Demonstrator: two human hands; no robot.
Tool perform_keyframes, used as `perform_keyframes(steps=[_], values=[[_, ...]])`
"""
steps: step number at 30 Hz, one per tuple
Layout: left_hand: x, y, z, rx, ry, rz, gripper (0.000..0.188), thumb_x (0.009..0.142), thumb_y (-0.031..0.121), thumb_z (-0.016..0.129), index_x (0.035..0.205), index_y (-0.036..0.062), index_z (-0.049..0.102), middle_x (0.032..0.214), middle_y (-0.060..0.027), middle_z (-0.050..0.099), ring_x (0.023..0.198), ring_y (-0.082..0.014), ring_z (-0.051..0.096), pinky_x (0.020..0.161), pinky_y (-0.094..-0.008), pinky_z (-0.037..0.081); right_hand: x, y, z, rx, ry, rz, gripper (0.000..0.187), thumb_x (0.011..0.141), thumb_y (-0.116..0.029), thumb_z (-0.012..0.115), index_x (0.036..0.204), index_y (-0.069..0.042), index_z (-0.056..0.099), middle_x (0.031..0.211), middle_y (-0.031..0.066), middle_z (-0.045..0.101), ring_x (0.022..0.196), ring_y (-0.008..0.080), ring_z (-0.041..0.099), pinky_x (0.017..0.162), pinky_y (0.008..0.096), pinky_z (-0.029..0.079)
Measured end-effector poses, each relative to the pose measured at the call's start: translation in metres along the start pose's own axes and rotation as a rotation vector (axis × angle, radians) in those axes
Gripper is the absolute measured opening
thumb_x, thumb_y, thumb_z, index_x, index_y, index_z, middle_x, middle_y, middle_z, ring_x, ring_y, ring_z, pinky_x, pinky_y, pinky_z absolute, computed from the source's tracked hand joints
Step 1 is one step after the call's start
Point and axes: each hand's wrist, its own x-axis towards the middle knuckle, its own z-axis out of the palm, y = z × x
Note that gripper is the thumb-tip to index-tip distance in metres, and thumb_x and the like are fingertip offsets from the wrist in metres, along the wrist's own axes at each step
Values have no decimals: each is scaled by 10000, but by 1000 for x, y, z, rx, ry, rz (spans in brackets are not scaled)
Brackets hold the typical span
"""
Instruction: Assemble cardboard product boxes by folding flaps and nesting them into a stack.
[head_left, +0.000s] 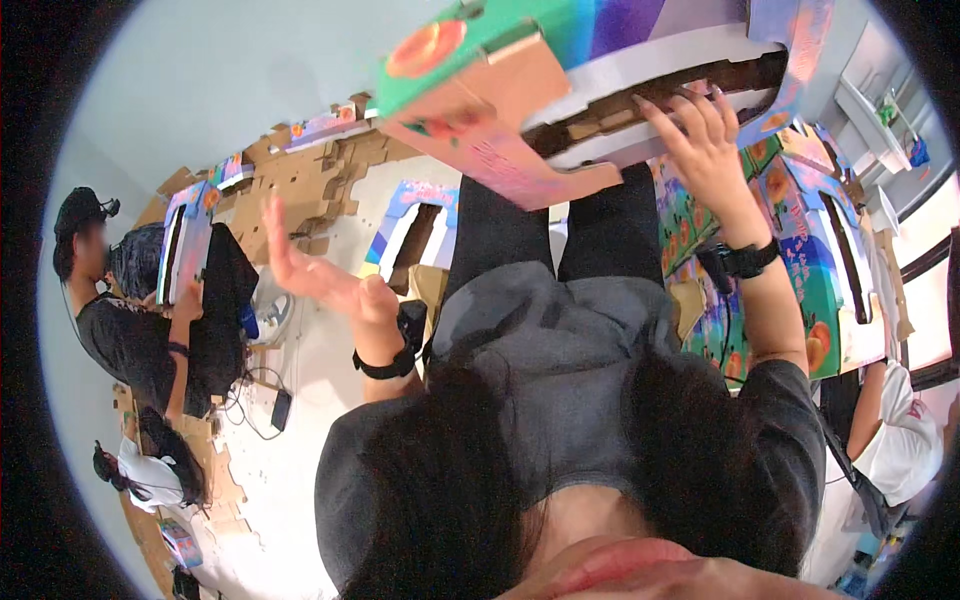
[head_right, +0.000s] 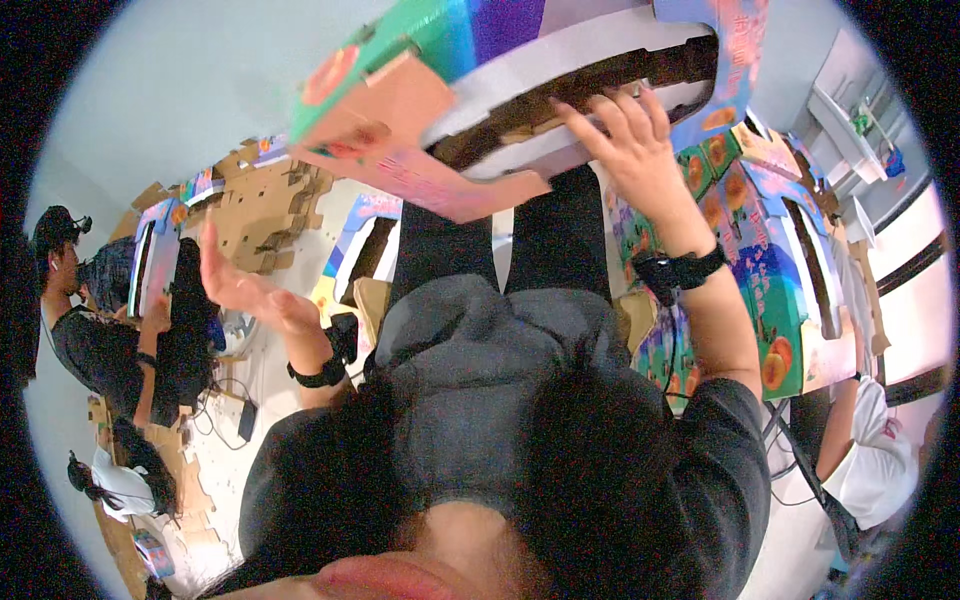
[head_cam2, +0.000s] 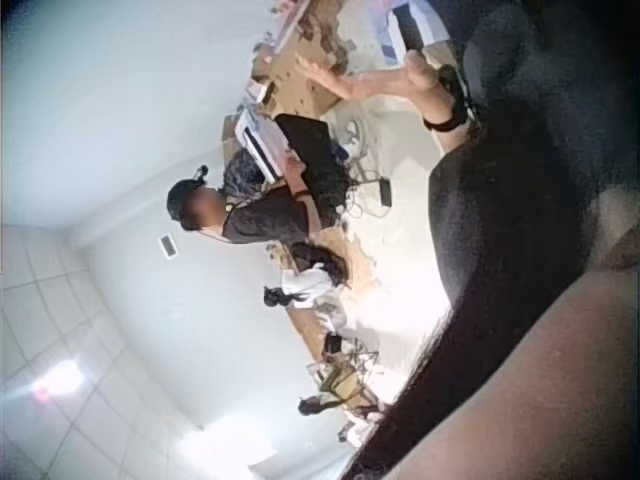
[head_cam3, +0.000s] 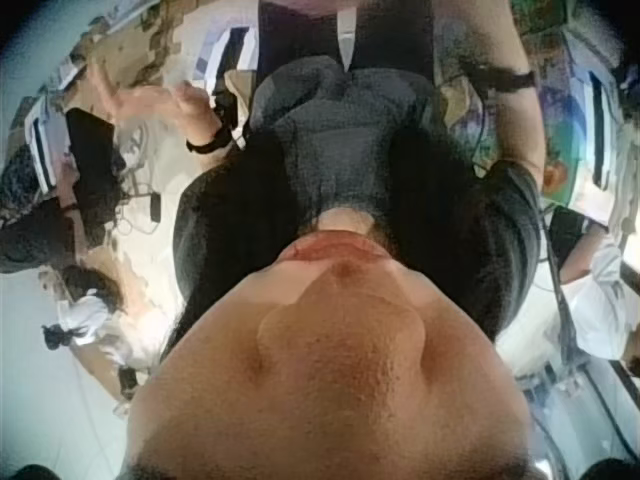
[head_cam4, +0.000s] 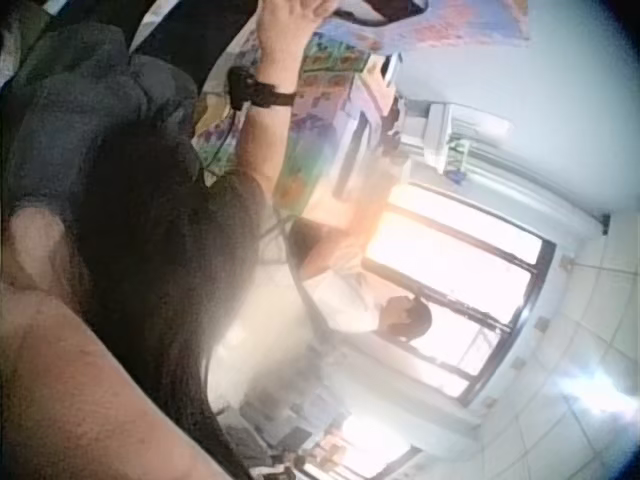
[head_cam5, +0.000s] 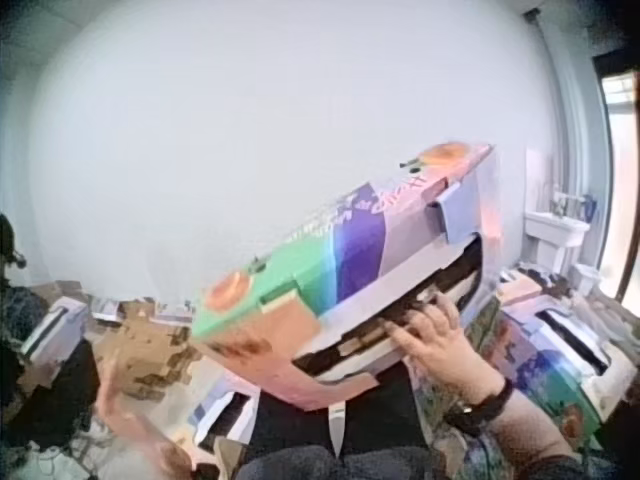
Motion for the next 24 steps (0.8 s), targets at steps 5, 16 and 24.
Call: perform_keyframes(steps=[5,16,24], values=[[-2,19,12,-84,-473,-190,1070,753,619,737,1489,-29,308,1505,-225,386,1418,-348,344,1172,-480,241,-18,51,3,-208,-54,-163,661,791,-144,603,1421,-323,507,1229,-8,521,1291,196,440,1176,442,320],[-17,31,62,-124,-933,-420,1300,570,514,922,1545,12,223,1470,-218,436,1352,-360,448,1169,-465,269,-13,58,23,-253,-19,-435,710,794,-120,637,1437,-350,445,1326,-13,545,1356,207,451,1205,442,299],[-32,56,67,15,-743,-622,1075,625,457,915,1432,-15,383,1253,-217,567,1170,-306,561,1027,-421,433,0,-30,4,342,-158,291,780,737,-162,619,1490,-119,421,1551,151,357,1496,378,196,1211,539,56]])
